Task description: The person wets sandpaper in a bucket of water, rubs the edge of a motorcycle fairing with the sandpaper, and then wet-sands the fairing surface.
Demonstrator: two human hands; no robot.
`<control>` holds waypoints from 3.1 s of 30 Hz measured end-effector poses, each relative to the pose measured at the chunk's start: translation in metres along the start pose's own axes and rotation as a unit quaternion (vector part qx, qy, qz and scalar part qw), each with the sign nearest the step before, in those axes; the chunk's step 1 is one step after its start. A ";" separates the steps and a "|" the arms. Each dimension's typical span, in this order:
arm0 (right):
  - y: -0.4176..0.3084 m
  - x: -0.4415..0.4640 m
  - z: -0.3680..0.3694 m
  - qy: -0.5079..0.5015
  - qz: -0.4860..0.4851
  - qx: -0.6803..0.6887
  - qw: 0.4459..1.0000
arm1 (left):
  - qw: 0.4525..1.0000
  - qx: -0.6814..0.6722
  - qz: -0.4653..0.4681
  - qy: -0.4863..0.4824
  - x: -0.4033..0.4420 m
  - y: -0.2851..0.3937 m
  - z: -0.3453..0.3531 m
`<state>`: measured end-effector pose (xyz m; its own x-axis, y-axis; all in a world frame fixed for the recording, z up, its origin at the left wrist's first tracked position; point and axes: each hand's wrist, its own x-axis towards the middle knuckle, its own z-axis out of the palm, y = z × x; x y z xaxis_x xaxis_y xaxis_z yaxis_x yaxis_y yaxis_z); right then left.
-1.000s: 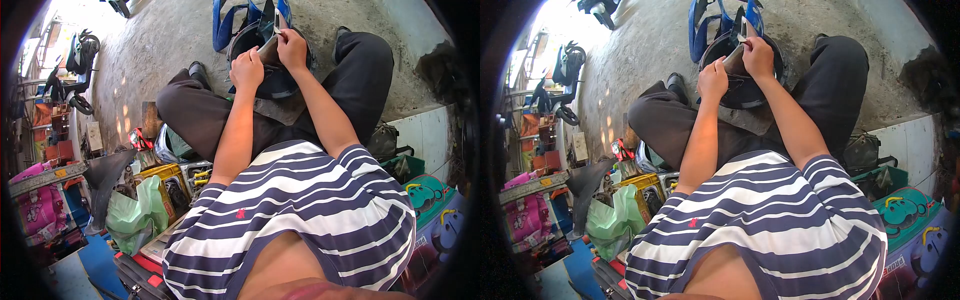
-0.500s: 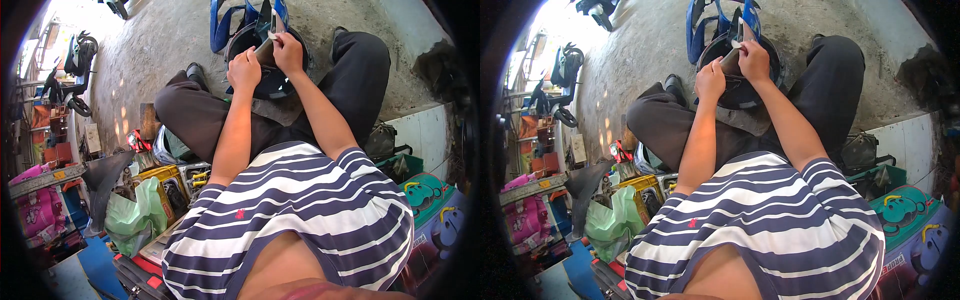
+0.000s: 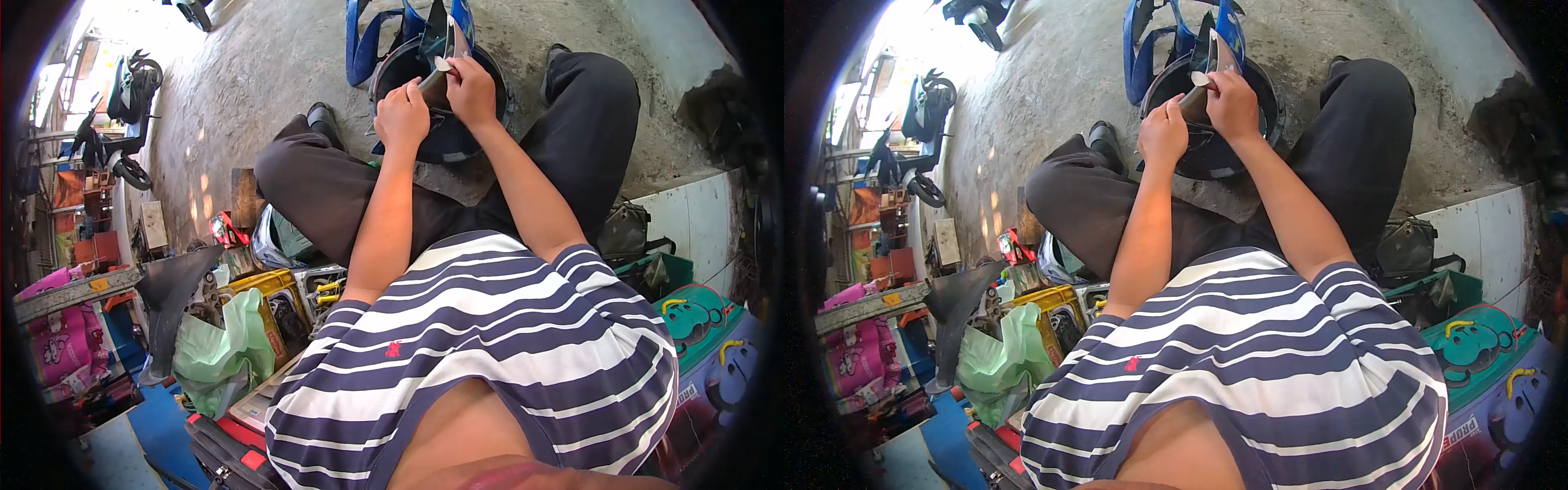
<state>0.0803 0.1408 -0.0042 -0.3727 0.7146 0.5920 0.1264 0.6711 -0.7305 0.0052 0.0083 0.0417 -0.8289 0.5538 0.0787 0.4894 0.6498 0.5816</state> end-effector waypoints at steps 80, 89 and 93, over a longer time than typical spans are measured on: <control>-0.001 -0.004 -0.011 -0.015 -0.103 -0.020 0.994 | 1.000 0.002 -0.007 -0.006 -0.001 0.001 0.000; 0.004 -0.004 -0.009 0.001 -0.087 -0.009 0.996 | 1.000 -0.004 -0.007 0.001 -0.002 0.002 -0.001; 0.007 0.000 -0.007 0.013 -0.085 -0.025 0.996 | 1.000 -0.001 -0.006 0.002 0.001 -0.001 -0.001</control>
<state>0.0878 0.1472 -0.0066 -0.3683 0.5942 0.7151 0.1087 0.7914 -0.6016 0.0033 0.0081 0.0425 -0.8362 0.5433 0.0747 0.4780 0.6553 0.5848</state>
